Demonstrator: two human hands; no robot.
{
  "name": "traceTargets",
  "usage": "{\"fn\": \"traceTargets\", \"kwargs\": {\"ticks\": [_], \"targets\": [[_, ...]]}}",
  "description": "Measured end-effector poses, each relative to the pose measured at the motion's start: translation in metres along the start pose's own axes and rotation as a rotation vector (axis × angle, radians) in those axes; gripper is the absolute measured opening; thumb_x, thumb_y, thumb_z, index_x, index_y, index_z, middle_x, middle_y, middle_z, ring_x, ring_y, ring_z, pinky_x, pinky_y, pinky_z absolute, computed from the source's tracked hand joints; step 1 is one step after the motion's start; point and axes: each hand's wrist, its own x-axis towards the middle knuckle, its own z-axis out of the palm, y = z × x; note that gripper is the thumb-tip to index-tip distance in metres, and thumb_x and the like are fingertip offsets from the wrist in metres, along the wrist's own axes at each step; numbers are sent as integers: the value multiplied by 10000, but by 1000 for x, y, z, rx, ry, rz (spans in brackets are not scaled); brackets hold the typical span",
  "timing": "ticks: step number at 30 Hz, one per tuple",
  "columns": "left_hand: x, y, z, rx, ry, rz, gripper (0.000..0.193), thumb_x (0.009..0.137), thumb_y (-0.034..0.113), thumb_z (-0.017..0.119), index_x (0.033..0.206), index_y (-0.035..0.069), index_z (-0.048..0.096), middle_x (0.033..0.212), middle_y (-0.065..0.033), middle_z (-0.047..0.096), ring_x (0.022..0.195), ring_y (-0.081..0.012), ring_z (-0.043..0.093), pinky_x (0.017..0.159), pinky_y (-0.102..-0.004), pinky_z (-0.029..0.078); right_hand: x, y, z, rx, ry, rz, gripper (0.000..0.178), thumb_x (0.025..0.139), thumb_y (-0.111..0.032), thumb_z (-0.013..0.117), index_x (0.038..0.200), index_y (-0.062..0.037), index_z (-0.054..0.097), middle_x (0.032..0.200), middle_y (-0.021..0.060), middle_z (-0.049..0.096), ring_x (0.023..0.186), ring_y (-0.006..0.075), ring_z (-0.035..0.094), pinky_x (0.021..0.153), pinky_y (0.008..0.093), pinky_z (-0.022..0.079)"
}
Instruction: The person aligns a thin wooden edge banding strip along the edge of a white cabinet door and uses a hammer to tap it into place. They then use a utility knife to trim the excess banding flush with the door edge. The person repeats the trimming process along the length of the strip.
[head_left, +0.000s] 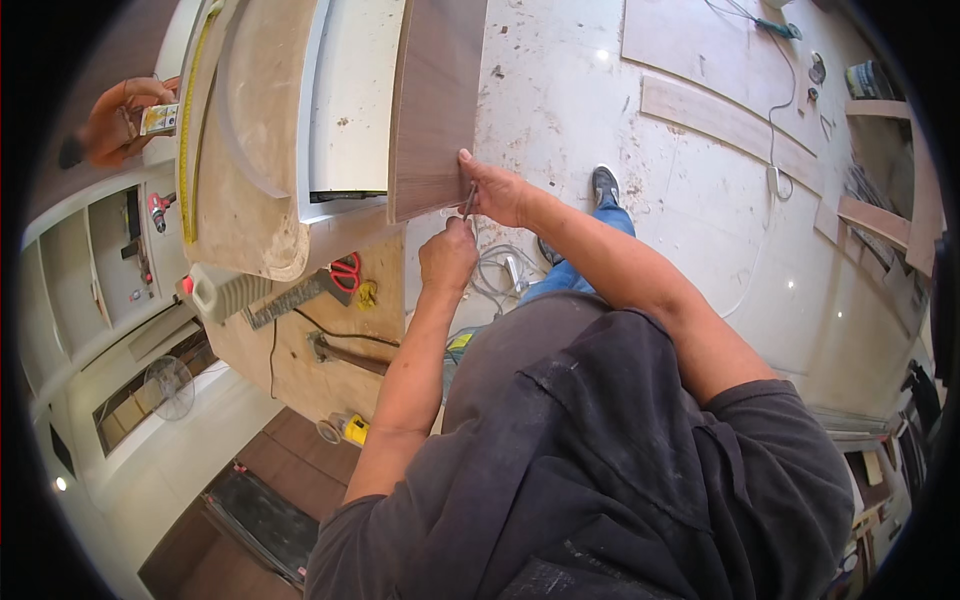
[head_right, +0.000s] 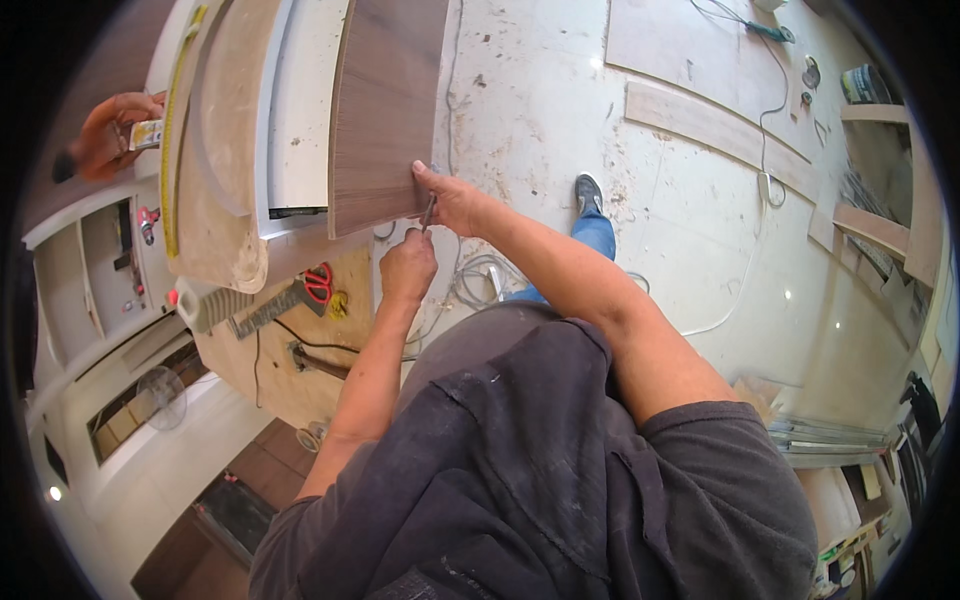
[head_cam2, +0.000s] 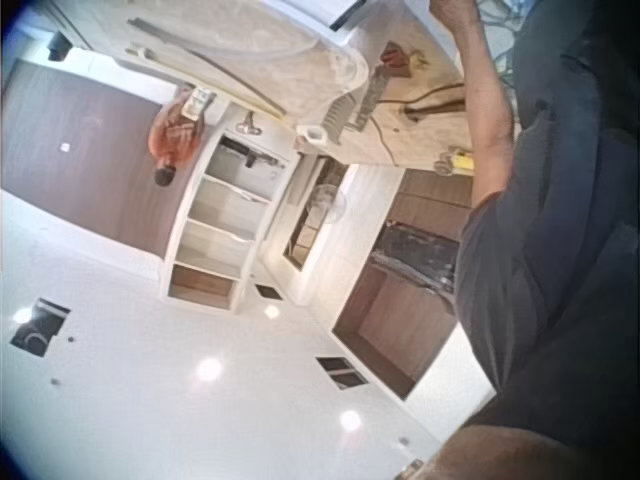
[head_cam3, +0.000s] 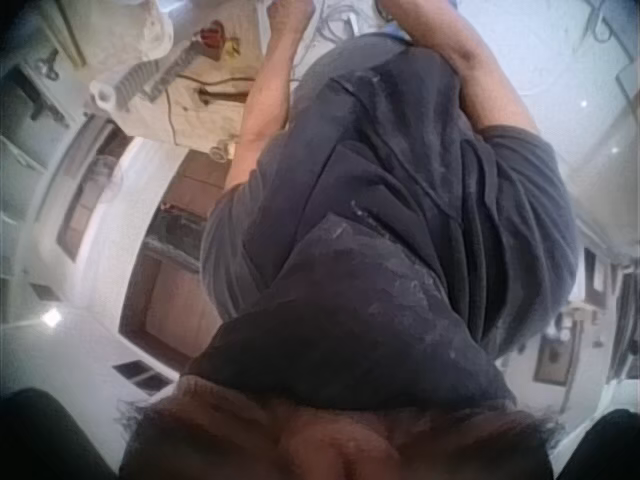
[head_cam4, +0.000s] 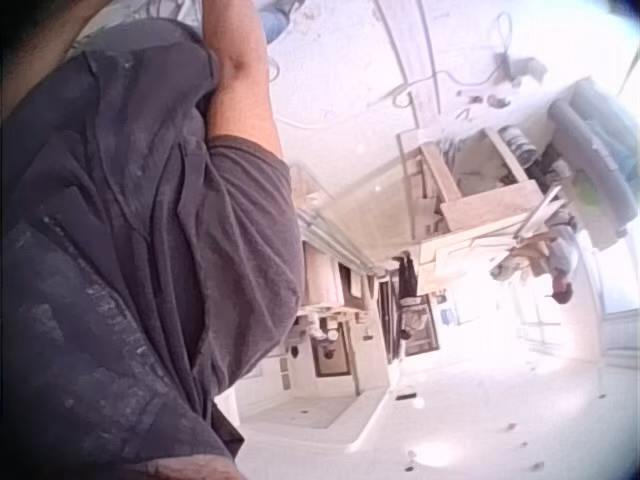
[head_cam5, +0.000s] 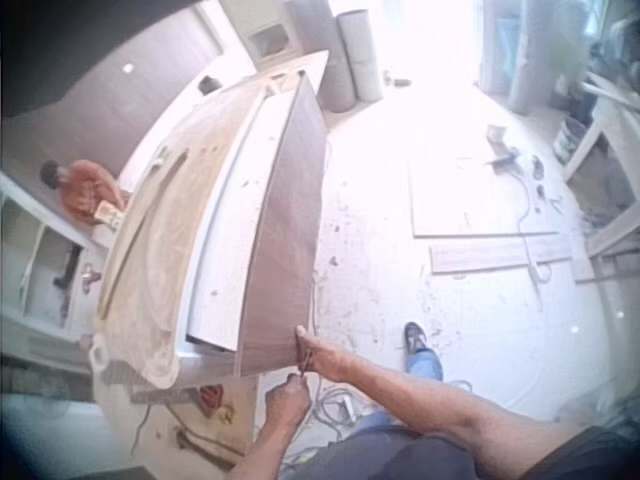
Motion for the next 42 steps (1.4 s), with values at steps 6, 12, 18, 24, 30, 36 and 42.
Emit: {"fn": "traceTargets", "kwargs": {"ticks": [6,12,18,24,30,36,42], "targets": [[-15,4,0,22,-11,-64,306,1051,302,545,922,35,623,703,-269,682,695,-480,694,656,-587,536,1,-2,-4,24,46,11,761,978,-659,627,1410,-35,568,1275,116,656,1140,251,625,958,428,510],[1,6,2,6,65,-13,313,1051,316,548,924,41,625,694,-264,680,681,-482,689,654,-592,538,1,-1,-2,50,42,37,720,989,-639,625,1394,-45,573,1215,104,695,1083,233,669,947,437,534],[3,7,-7,21,37,4,291,1053,320,547,940,66,634,706,-260,686,672,-484,685,637,-592,533,4,4,-8,52,49,26,776,966,-665,639,1427,-47,549,1235,118,698,1081,239,672,951,438,534],[2,7,0,18,13,-31,304,1047,325,559,924,54,623,701,-264,682,669,-484,684,630,-594,530,3,-1,-10,38,39,31,790,946,-680,654,1404,-42,568,1231,125,695,1065,243,682,925,425,547],[2,1,-1,2,37,13,300,1044,322,569,921,54,627,688,-260,675,671,-480,682,631,-589,530,5,2,-12,41,21,14,829,942,-679,659,1433,-22,538,1306,139,660,1122,252,667,956,451,537],[0,18,-33,-65,245,89,278,1044,267,590,856,64,620,668,-207,684,624,-426,693,580,-532,533,1,5,-9,64,61,38,874,965,-731,571,1471,-20,509,1429,166,591,1258,320,587,1080,493,451],[-45,27,-93,-301,612,148,226,1097,207,555,1017,26,665,620,-84,548,503,-230,545,504,-339,464,-13,17,10,-17,305,151,1054,970,-855,256,1585,-4,350,1537,179,494,1455,358,392,1236,566,224]]}}
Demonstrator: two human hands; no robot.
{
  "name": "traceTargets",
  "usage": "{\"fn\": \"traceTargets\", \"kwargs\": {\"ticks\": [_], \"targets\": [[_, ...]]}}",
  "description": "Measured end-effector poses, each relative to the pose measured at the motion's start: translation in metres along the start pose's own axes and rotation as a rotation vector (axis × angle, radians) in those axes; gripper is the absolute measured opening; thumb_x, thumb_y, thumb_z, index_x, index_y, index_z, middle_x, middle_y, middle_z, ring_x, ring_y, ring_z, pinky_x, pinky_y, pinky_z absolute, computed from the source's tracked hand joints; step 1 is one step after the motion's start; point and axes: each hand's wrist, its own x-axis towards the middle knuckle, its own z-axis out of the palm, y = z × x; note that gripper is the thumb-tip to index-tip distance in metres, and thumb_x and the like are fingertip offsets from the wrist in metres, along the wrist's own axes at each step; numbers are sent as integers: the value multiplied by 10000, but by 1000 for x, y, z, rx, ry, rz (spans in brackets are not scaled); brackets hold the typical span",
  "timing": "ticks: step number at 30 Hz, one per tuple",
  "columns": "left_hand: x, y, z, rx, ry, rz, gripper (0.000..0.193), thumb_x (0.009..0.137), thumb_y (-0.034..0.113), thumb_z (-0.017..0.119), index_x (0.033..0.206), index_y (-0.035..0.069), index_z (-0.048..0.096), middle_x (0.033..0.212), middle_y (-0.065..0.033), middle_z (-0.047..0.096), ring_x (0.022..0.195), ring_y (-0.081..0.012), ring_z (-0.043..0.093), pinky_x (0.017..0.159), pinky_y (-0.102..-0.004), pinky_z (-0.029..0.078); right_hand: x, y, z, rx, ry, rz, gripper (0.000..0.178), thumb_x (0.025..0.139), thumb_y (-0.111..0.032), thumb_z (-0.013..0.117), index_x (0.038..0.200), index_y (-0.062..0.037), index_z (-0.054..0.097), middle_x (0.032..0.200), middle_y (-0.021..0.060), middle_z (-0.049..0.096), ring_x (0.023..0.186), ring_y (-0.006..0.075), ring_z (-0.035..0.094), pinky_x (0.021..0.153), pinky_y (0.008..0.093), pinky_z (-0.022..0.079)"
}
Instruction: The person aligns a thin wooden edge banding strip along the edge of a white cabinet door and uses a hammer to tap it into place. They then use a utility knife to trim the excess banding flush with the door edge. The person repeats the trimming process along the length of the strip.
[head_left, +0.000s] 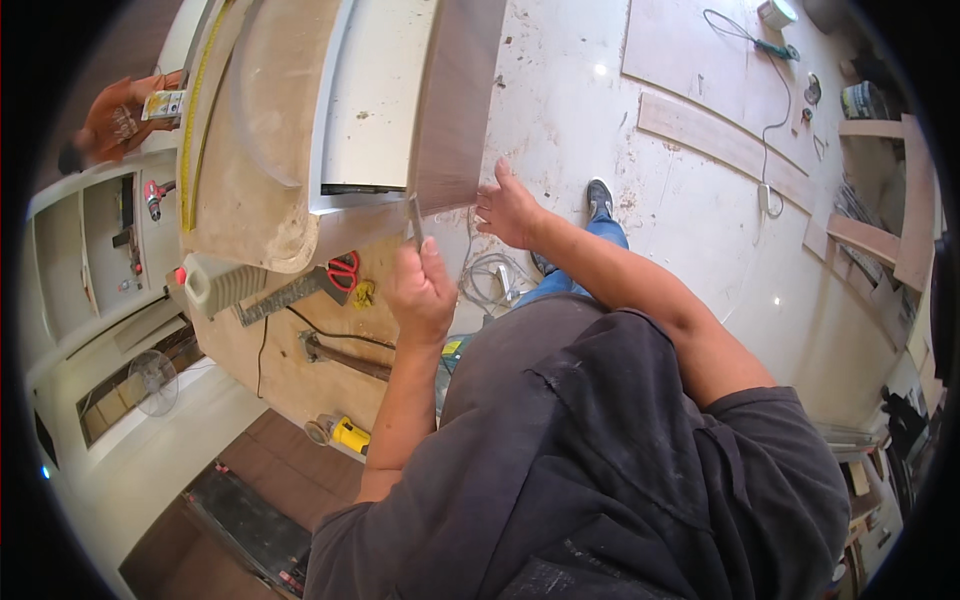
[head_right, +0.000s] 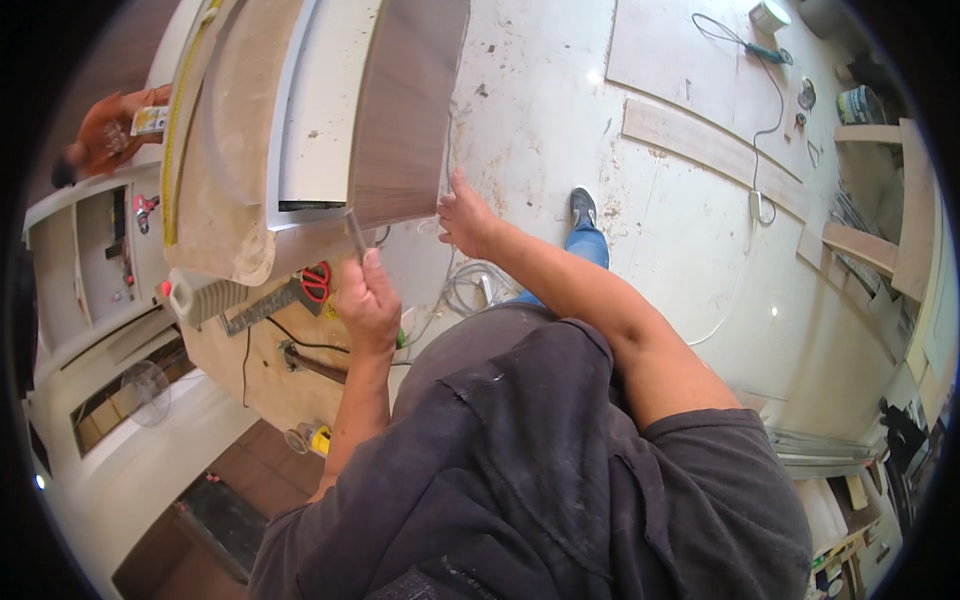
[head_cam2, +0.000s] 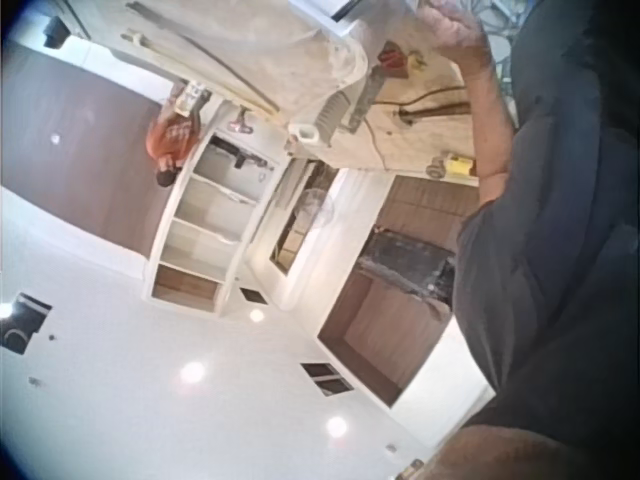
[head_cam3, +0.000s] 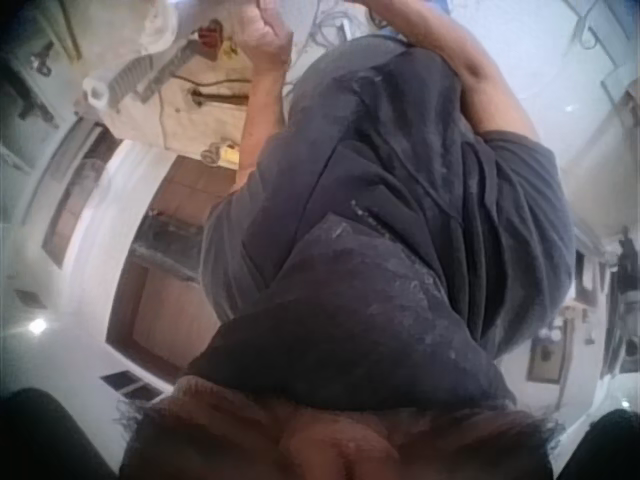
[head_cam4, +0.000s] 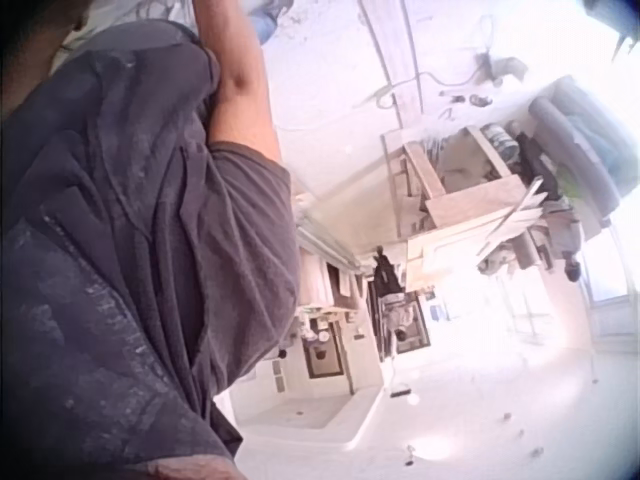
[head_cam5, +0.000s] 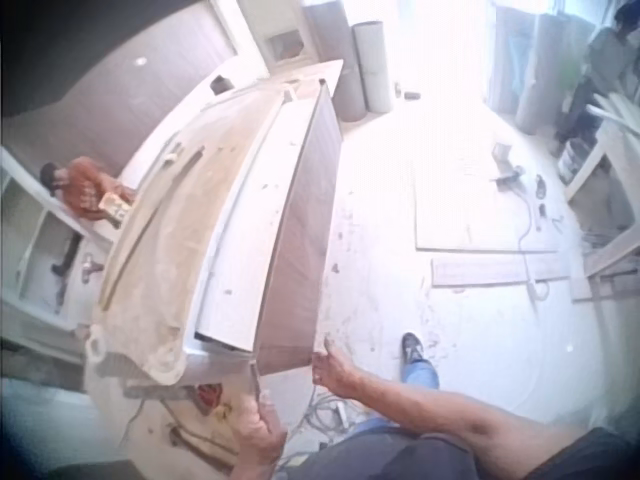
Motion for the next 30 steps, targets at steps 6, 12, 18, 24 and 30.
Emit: {"fn": "traceTargets", "kwargs": {"ticks": [6,12,18,24,30], "targets": [[0,2,-14,-481,74,-297,345,1128,222,498,1355,-21,589,648,40,494,532,-43,473,479,-218,407,-19,1,33,-171,41,-51,1039,986,-842,155,1603,-19,303,1515,230,500,1454,362,385,1256,560,186],[-1,-6,-34,-506,127,-425,332,1098,143,524,1369,-37,590,635,14,514,541,-73,481,516,-251,401,-149,-54,78,46,-220,-109,1012,1018,-797,171,1617,8,302,1632,245,385,1564,359,256,1286,495,156],[-12,-18,-41,-459,71,-449,313,1100,146,521,1341,-34,609,640,10,525,548,-75,499,521,-254,413,-74,-33,19,-66,210,-230,891,1072,-676,286,1607,36,315,1651,175,396,1555,360,295,1307,492,125],[-24,-27,-37,-428,67,-332,323,1114,193,516,1329,-32,605,643,21,519,528,-53,501,494,-226,421,-153,-5,141,-303,-114,-508,700,1128,-522,357,1554,29,426,1538,151,541,1433,304,486,1286,434,232],[-45,-53,-38,-288,185,-277,275,1110,185,533,1255,-18,650,661,26,539,559,-52,498,511,-225,416,-226,-53,124,-547,-614,-513,733,1118,-432,465,1622,63,272,1660,217,368,1540,285,355,1262,420,269]]}}
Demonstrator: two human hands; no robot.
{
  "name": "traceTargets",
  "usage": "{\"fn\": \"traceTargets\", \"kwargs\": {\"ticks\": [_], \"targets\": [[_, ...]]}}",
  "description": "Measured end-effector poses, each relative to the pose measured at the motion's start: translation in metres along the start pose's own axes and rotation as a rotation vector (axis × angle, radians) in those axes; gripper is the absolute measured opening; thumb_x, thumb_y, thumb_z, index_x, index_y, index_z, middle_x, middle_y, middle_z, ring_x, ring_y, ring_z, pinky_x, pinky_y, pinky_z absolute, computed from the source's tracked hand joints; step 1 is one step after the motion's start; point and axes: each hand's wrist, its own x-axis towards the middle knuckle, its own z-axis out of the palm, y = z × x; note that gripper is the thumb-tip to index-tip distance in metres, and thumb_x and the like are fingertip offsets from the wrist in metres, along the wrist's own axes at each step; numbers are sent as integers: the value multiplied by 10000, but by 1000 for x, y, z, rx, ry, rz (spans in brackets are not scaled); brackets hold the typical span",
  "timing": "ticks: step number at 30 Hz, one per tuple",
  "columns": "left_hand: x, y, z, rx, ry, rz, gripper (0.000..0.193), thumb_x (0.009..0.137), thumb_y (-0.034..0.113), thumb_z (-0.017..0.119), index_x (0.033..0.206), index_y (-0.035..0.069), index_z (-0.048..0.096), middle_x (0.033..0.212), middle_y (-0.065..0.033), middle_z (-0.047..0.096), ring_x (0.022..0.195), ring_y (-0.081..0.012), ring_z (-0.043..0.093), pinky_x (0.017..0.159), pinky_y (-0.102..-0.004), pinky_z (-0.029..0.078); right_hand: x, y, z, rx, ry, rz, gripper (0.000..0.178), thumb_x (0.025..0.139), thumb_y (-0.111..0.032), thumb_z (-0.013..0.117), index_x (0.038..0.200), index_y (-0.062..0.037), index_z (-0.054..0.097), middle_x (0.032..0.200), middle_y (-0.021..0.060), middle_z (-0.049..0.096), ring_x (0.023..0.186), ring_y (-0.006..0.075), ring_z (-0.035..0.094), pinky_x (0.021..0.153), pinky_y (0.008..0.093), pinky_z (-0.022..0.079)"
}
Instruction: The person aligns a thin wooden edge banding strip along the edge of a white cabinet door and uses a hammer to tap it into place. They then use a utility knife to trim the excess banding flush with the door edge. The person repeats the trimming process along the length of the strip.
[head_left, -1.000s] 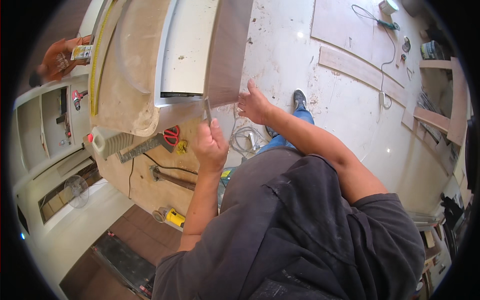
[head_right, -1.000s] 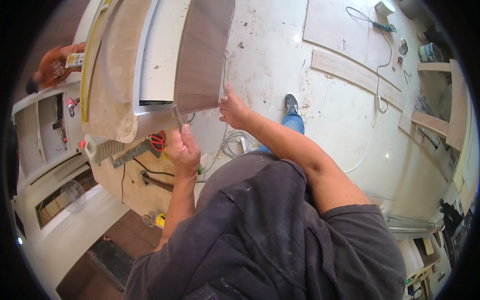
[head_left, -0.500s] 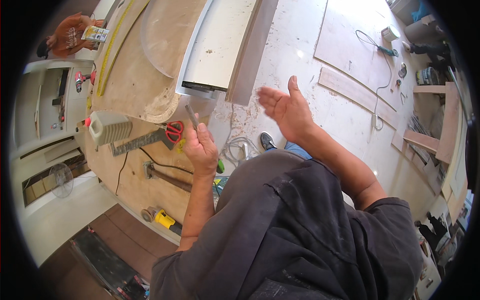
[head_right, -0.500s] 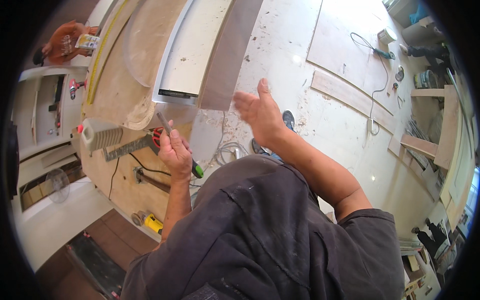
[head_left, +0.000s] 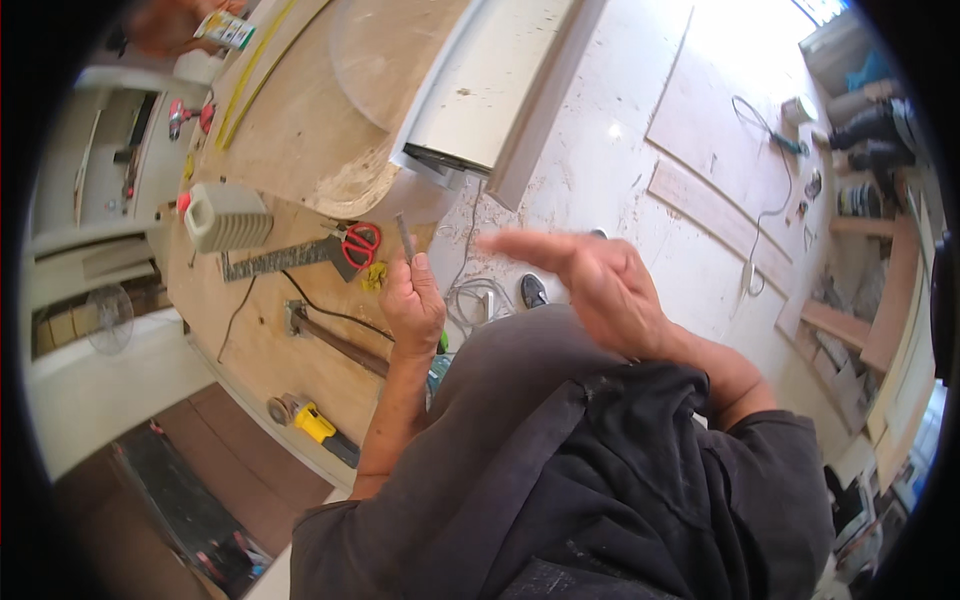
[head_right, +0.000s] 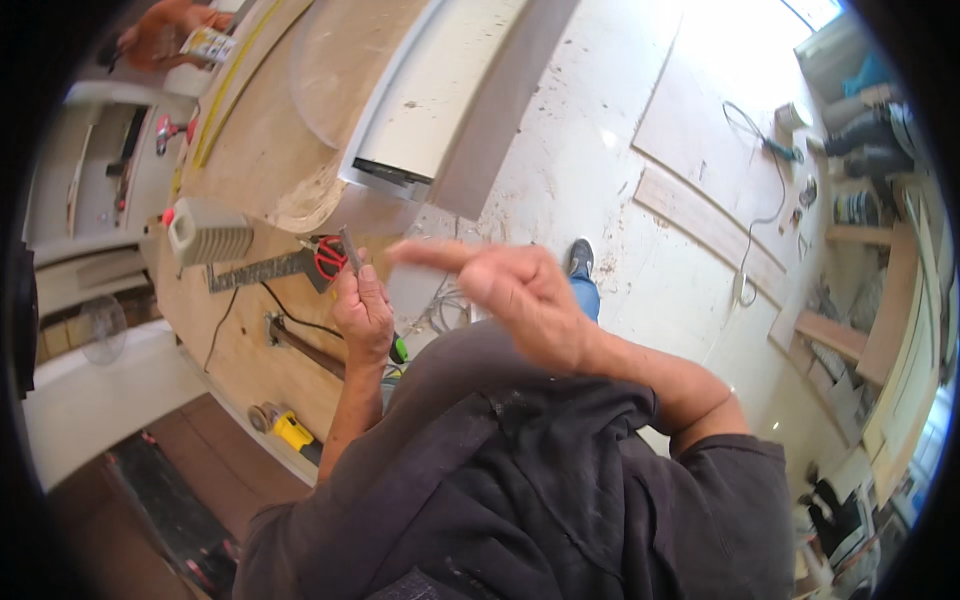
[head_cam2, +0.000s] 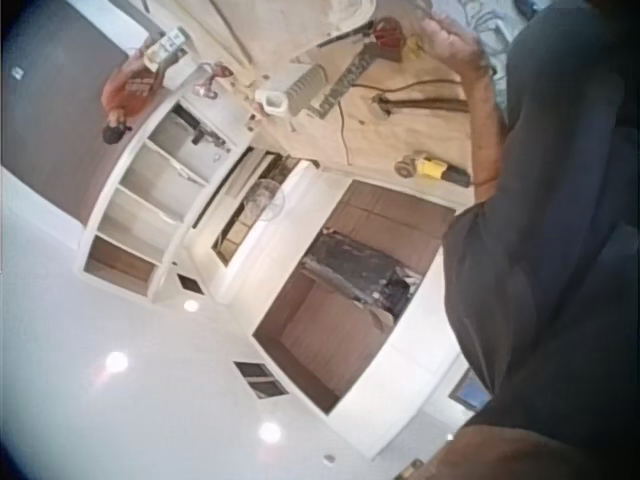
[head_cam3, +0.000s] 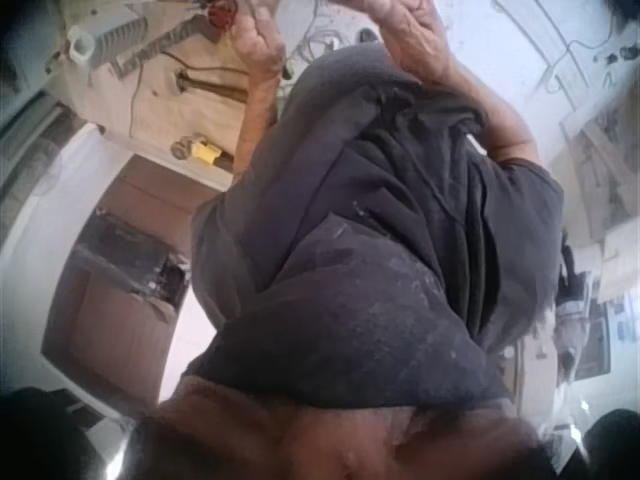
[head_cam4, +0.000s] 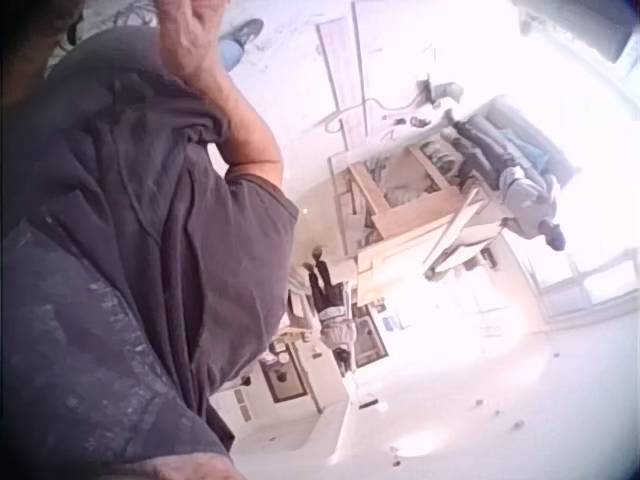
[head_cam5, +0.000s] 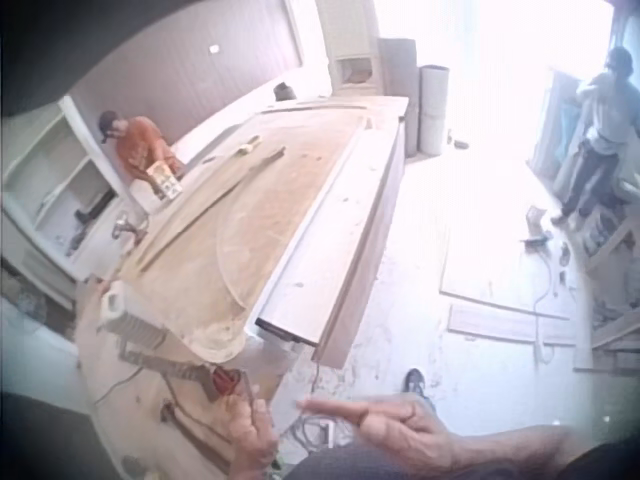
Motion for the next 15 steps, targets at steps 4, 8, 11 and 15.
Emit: {"fn": "traceTargets", "kwargs": {"ticks": [4,8,11,15], "targets": [[-11,1,-10,-13,-110,-194,266,1070,150,587,1284,19,674,727,-73,610,626,-189,574,604,-334,490,21,82,-41,-181,594,192,682,1066,-355,566,1564,68,367,1547,212,508,1459,251,451,1218,389,320],[-20,-2,-3,-333,-305,-572,422,1042,151,627,1453,55,600,703,-5,567,631,-120,541,597,-304,486,34,145,-71,-202,428,338,458,1036,-299,595,1376,-1,520,1354,127,568,1307,173,514,1106,379,396],[-28,-3,5,-370,-433,-817,529,1019,155,646,1532,88,535,857,-62,717,795,-133,666,758,-300,548,32,180,-105,3,363,527,428,1054,-329,553,1364,-35,518,1341,141,542,1308,206,503,1094,443,403],[-36,-7,21,-437,-326,-676,465,1021,155,636,1477,79,592,1308,-175,684,1170,-188,685,996,-287,503,43,132,-94,46,412,672,830,1085,-540,411,1613,66,199,1692,282,209,1577,402,214,1238,579,223]]}}
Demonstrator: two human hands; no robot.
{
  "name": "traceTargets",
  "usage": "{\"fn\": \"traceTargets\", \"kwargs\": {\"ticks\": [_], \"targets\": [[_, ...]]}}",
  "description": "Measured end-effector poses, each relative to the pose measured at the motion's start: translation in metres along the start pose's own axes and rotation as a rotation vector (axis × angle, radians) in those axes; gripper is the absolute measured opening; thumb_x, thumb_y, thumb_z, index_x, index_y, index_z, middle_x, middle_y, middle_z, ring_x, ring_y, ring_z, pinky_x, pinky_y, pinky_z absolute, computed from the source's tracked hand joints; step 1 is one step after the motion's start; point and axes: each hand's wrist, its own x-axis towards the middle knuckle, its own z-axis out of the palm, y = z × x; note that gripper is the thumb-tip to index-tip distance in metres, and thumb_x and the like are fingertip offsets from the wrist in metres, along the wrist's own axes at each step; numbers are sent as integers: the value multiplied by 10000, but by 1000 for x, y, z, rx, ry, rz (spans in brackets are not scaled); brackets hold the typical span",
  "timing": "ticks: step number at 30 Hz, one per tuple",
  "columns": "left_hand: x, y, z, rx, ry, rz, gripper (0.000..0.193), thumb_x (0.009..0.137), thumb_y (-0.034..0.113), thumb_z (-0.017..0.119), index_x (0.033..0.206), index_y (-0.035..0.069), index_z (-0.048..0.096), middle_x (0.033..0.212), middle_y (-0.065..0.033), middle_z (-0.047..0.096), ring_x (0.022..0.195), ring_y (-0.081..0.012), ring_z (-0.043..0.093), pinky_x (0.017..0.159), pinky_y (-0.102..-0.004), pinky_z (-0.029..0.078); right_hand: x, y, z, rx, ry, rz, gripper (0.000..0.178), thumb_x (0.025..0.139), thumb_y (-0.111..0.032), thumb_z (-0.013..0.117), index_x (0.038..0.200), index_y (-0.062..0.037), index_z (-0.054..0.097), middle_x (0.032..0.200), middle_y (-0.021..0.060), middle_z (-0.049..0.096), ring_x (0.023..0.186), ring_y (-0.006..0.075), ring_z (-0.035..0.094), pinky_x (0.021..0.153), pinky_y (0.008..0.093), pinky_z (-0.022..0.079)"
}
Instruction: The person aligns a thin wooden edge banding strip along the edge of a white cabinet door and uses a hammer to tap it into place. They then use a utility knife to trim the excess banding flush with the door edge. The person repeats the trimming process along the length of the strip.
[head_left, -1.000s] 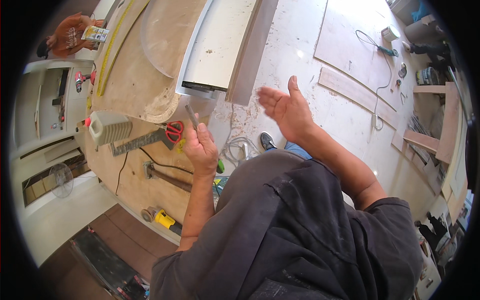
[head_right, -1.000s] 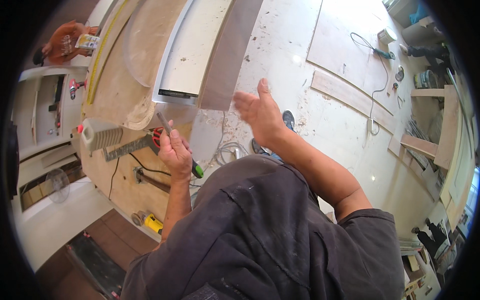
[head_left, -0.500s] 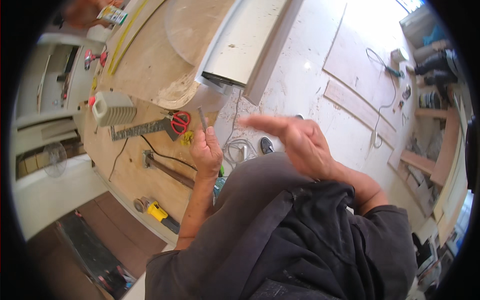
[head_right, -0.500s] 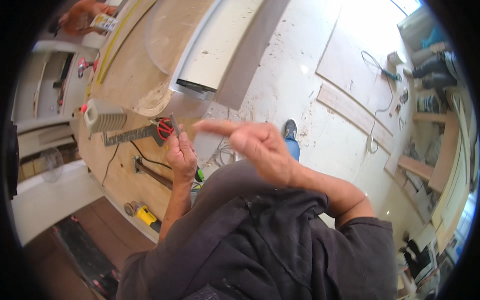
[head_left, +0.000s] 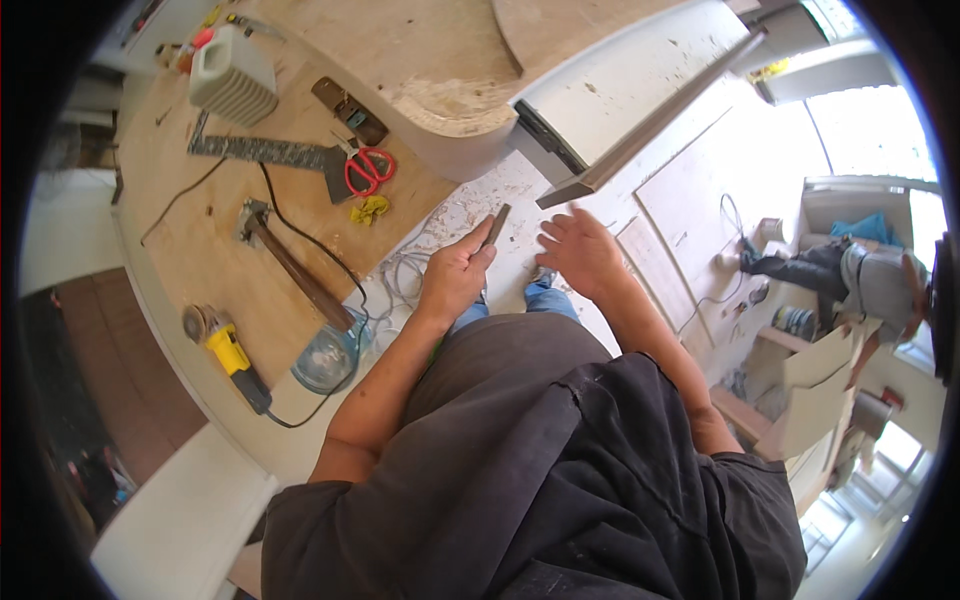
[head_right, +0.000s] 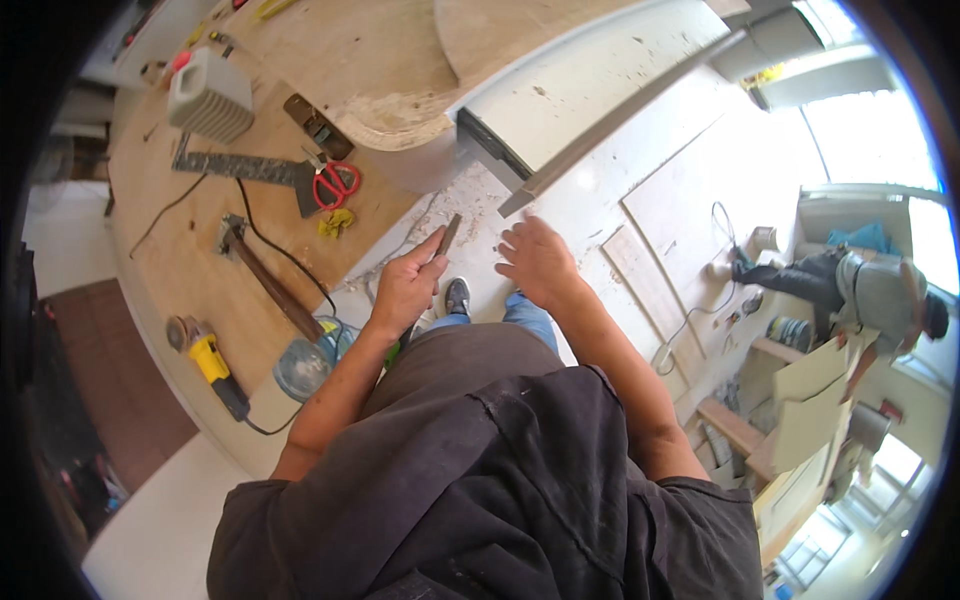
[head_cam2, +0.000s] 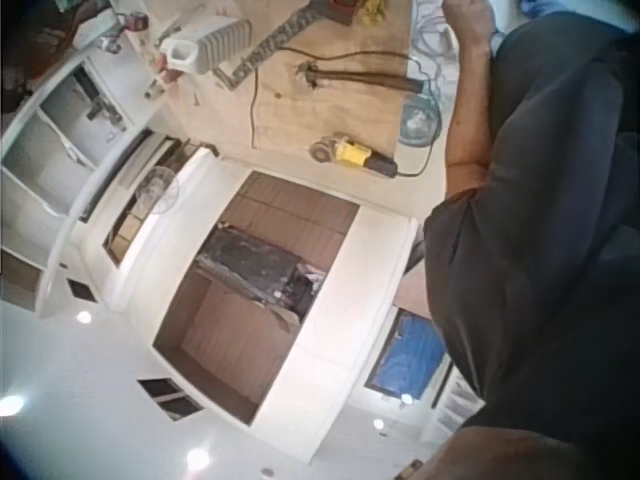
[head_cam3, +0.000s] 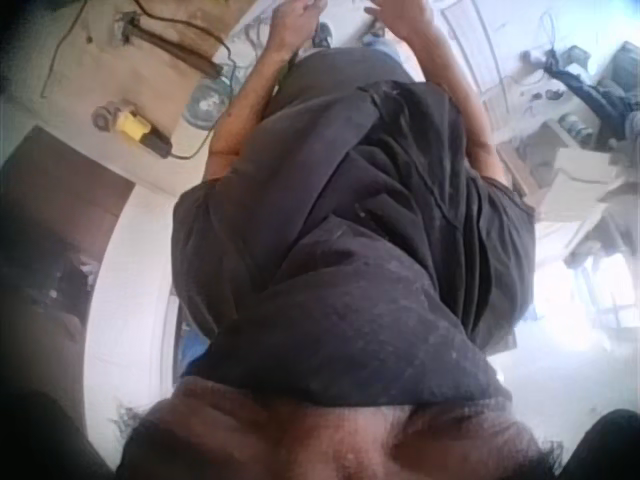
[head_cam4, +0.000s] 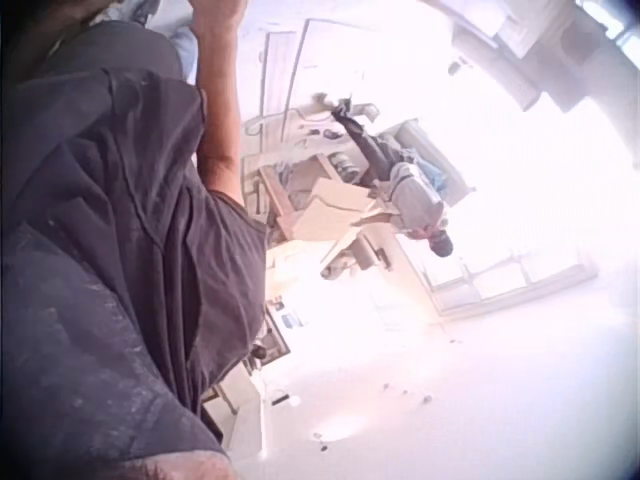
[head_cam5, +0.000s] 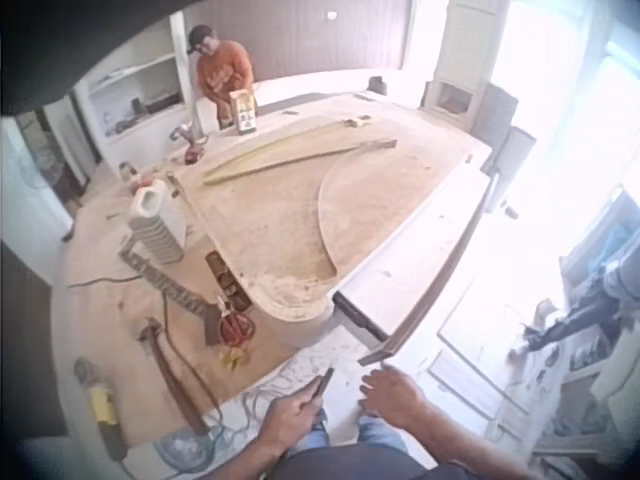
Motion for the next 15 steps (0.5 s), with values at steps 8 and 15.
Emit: {"fn": "traceTargets", "kwargs": {"ticks": [8,15], "targets": [[0,52,6,-168,-178,152,476,1059,107,558,1533,80,528,1351,-127,638,1191,-167,605,1021,-270,468,-46,-71,33,255,-77,-40,952,1039,-713,379,1590,59,297,1623,228,386,1503,372,347,1212,544,307],[3,77,7,-277,-281,105,481,1083,86,530,1562,74,496,1358,-77,670,1063,-119,619,979,-255,486,-51,-87,48,183,-181,-22,847,999,-675,561,1566,-66,402,1552,143,488,1389,273,491,1135,478,428]]}}
